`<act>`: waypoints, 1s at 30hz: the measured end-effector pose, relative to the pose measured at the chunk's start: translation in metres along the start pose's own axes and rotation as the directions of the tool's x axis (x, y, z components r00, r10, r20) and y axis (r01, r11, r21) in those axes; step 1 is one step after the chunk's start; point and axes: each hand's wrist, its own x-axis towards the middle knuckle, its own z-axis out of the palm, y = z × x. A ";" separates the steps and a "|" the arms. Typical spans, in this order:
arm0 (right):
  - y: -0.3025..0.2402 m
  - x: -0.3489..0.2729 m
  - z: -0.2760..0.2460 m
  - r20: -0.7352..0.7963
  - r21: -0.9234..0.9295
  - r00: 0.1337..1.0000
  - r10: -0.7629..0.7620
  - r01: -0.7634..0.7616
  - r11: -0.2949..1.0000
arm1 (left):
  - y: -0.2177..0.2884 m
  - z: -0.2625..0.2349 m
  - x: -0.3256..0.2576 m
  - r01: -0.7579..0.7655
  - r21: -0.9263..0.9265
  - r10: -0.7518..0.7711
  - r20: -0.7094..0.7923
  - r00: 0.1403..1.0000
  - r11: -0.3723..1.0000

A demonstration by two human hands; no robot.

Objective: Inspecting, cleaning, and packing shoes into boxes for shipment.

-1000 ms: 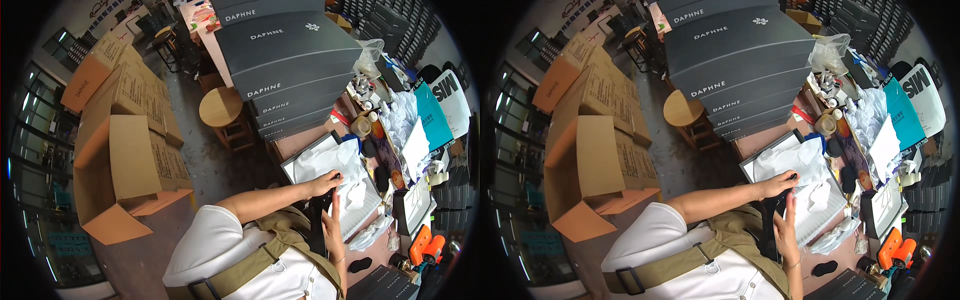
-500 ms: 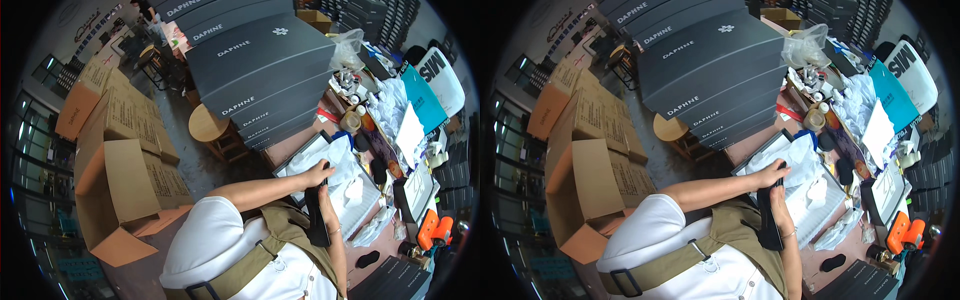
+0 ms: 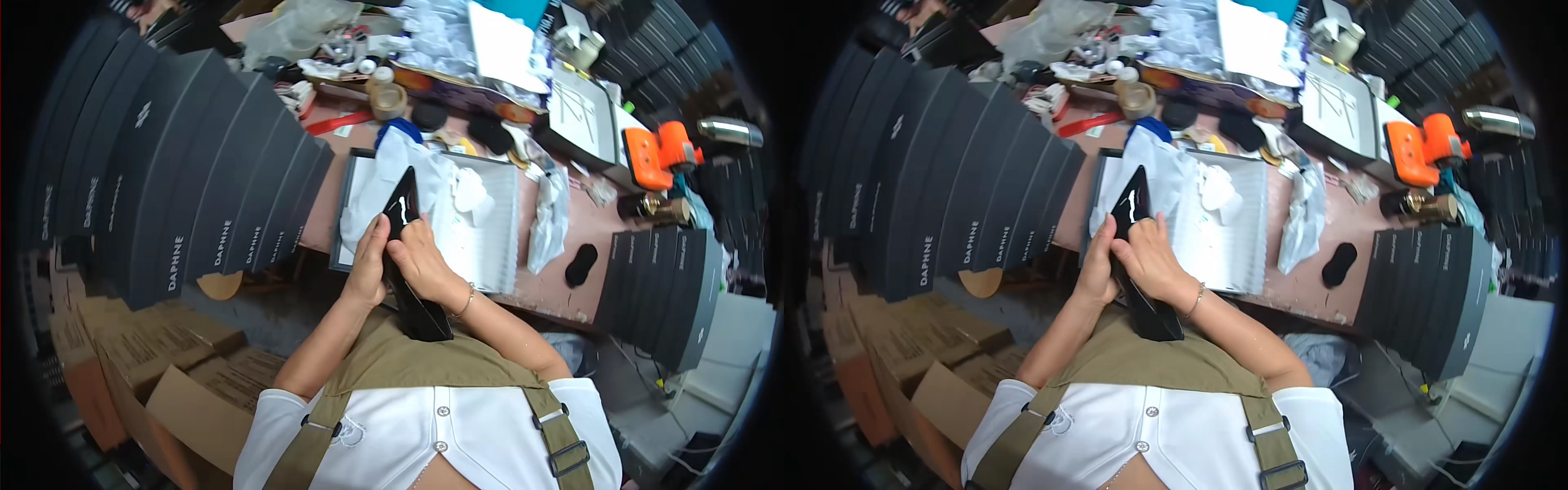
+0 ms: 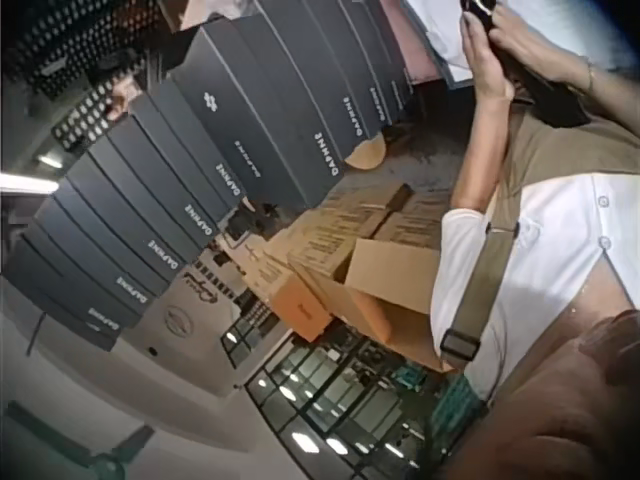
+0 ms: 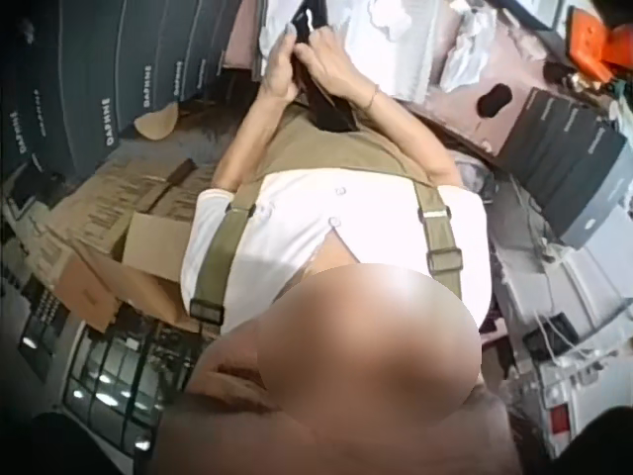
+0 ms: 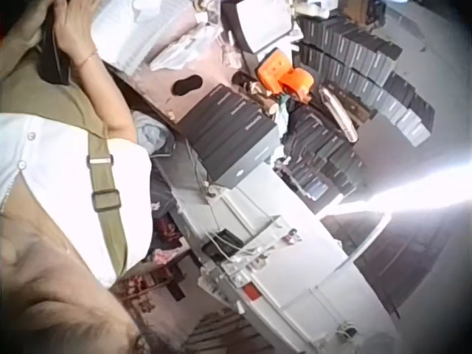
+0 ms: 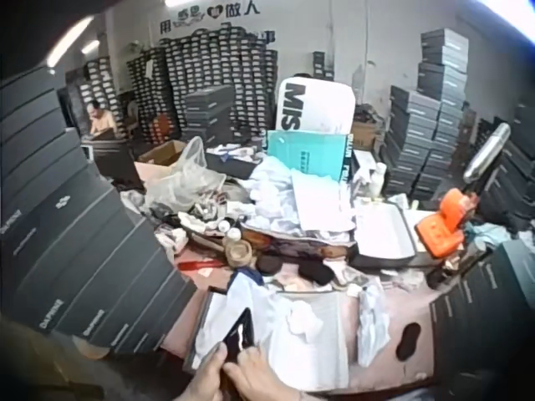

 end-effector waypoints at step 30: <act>0.127 0.001 -0.083 -0.336 -0.366 0.900 0.278 -0.397 0.842 | -0.015 -0.002 0.005 0.423 -0.281 -0.427 0.052 0.903 0.861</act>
